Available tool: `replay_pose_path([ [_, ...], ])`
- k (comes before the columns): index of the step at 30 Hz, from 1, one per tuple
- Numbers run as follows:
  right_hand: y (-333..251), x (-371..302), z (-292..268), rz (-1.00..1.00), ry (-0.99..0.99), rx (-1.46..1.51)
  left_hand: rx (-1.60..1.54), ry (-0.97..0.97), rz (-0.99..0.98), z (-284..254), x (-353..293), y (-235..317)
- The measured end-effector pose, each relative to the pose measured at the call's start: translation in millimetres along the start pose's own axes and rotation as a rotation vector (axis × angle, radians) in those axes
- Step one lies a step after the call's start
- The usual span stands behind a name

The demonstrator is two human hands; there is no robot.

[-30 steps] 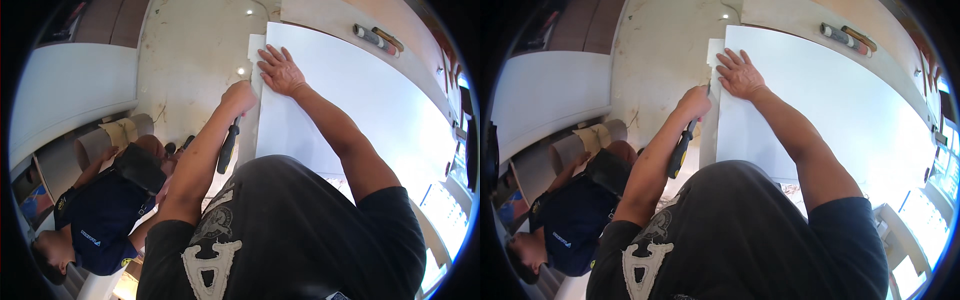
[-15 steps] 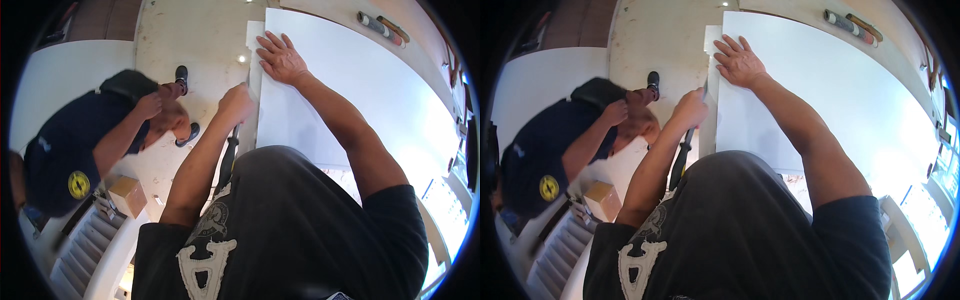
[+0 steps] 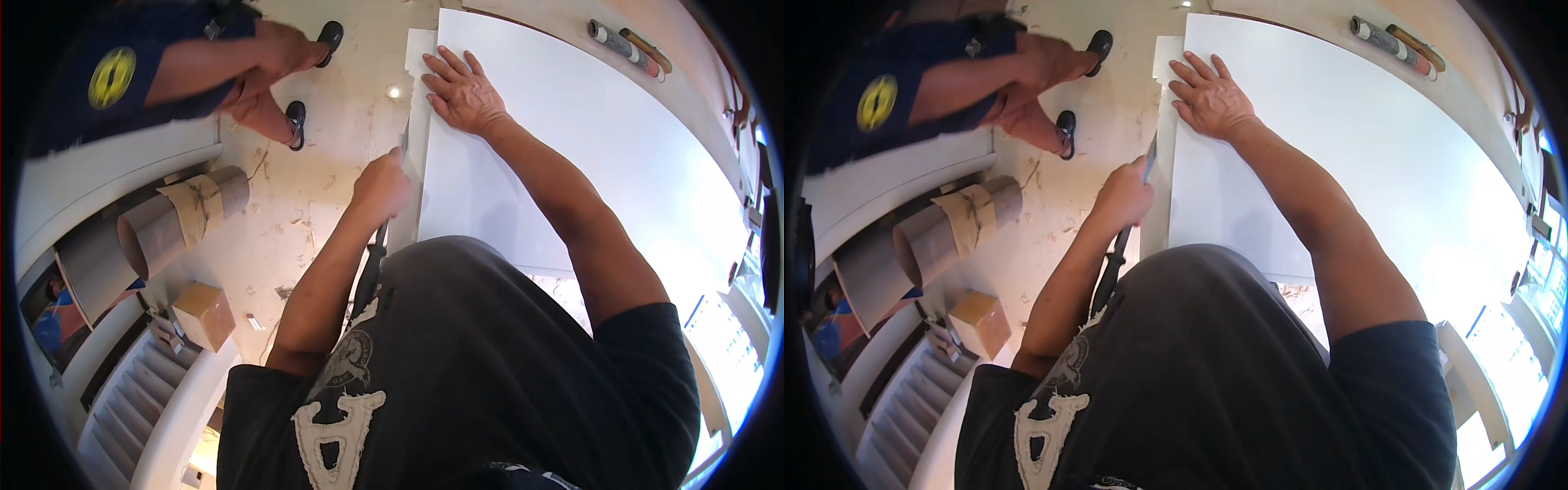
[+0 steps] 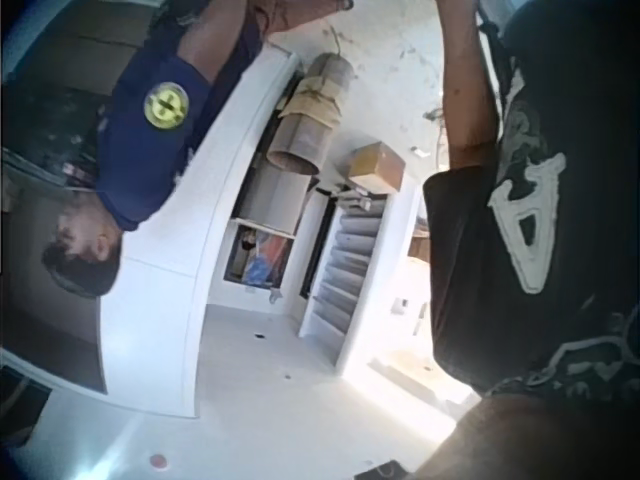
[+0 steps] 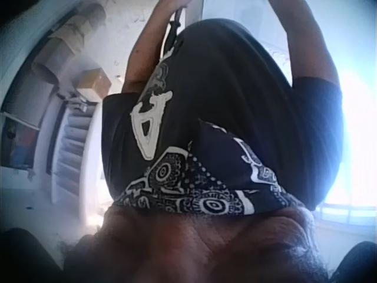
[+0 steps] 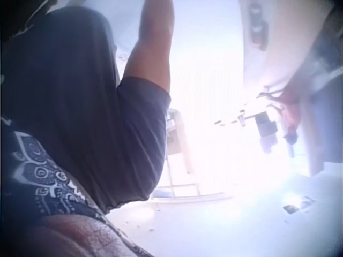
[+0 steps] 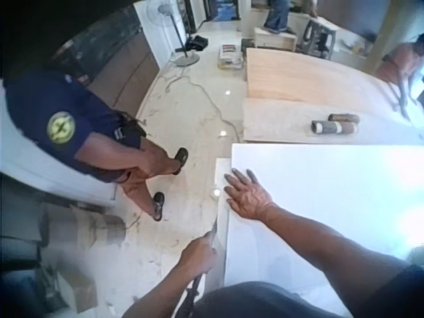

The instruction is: The person files and trims the excess laminate along the edges and corners of boards using a hand file.

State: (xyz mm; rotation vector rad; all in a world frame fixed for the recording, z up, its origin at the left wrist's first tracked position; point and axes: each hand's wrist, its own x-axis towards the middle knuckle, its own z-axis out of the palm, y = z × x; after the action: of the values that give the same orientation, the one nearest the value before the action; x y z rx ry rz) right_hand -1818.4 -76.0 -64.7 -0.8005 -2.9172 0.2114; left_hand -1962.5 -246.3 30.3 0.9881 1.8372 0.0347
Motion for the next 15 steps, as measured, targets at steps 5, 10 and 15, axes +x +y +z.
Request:
replay_pose_path([
  [5, -7.2, 2.6, -5.6, 0.004, 0.043, 0.077, 0.079, 0.004, 0.007, 5.2, 30.8, -3.3],
  [10, -0.7, 2.4, -1.4, -0.002, 0.027, 0.048, 0.023, -0.034, -0.021, -1.0, 0.9, -3.5],
  [15, 0.8, 1.7, 4.2, -0.007, 0.047, 0.023, 0.145, 0.106, 0.075, 27.9, -9.9, -33.8],
])
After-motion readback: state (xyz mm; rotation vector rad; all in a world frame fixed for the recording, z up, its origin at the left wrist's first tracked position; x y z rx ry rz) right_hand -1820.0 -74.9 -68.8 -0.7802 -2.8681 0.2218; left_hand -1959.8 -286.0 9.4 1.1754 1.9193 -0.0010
